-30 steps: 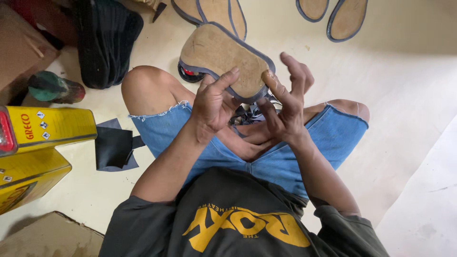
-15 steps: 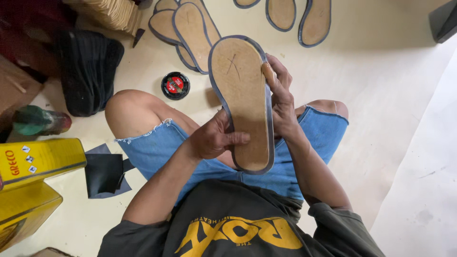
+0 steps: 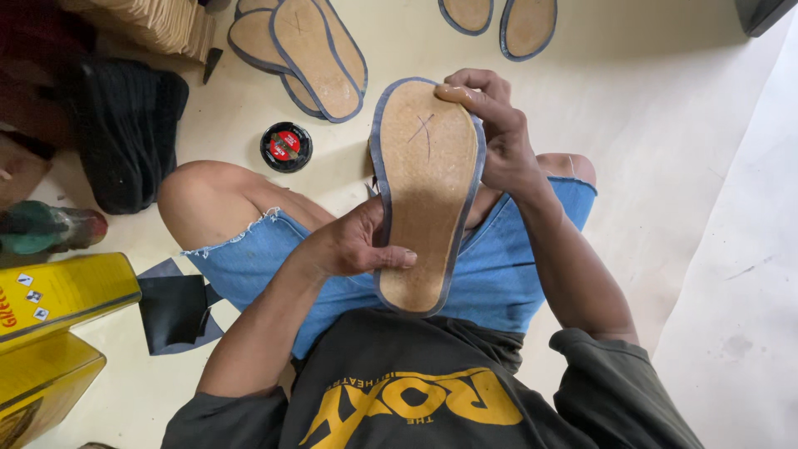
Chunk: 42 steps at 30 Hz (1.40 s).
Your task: The person sits on the floor and applies a viscous substance to the edges of several sandal soles using their fingers. They handle each sole one at a time, spreading the substance along the perimeter, then place the treated soles on the floor.
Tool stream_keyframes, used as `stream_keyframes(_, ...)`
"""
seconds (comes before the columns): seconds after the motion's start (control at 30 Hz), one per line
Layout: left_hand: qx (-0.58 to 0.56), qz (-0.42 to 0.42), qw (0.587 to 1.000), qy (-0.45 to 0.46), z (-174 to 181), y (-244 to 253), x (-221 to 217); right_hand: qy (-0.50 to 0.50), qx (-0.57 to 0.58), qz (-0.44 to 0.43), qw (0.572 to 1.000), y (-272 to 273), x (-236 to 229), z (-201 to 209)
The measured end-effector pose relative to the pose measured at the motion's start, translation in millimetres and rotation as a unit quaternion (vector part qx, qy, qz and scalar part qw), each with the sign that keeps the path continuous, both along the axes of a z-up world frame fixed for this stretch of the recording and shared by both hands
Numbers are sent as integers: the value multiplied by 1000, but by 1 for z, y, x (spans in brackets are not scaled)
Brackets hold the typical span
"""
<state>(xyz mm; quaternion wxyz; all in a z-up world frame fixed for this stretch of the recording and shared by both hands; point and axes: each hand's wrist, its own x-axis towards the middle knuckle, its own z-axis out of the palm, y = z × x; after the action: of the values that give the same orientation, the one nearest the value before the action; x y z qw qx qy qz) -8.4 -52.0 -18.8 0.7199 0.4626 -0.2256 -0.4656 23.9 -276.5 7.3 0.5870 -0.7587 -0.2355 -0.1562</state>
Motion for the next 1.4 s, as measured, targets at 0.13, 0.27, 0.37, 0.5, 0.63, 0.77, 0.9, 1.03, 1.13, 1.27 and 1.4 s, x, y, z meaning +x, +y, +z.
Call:
stream_keyframes(0.13,14,33,999,-10,15,1,6,-60,-60,-70,994,6,-10,-10)
stream_keyframes(0.27,-66,58,995,48,23,-5,11,-90,-71,-110,987,12,-22,-22)
stream_keyframes(0.37,-99,111,987,64,29,-12,14,-151,-116,-162,968,17,-29,-34)
stream_keyframes(0.5,-96,213,965,119,44,-17,17,-243,-147,-185,941,16,-44,-61)
stream_keyframes(0.63,-82,207,963,151,36,-16,9,-246,-214,-222,919,5,-32,-61)
stream_keyframes(0.77,-68,243,954,163,34,-8,16,-293,-214,-201,910,7,-32,-64)
stream_keyframes(0.9,-63,261,946,182,31,-12,12,-164,-200,-139,956,10,-20,-48)
stream_keyframes(1.03,-52,280,943,169,33,-11,16,-39,-96,-20,994,29,-24,-38)
stream_keyframes(1.13,-66,313,932,170,25,-4,19,-34,-41,20,998,40,-40,-51)
stream_keyframes(1.27,-66,363,908,197,23,0,23,-90,-28,4,995,39,-44,-70)
stream_keyframes(1.4,-60,392,888,230,19,-1,24,-152,-79,-63,983,45,-28,-57)
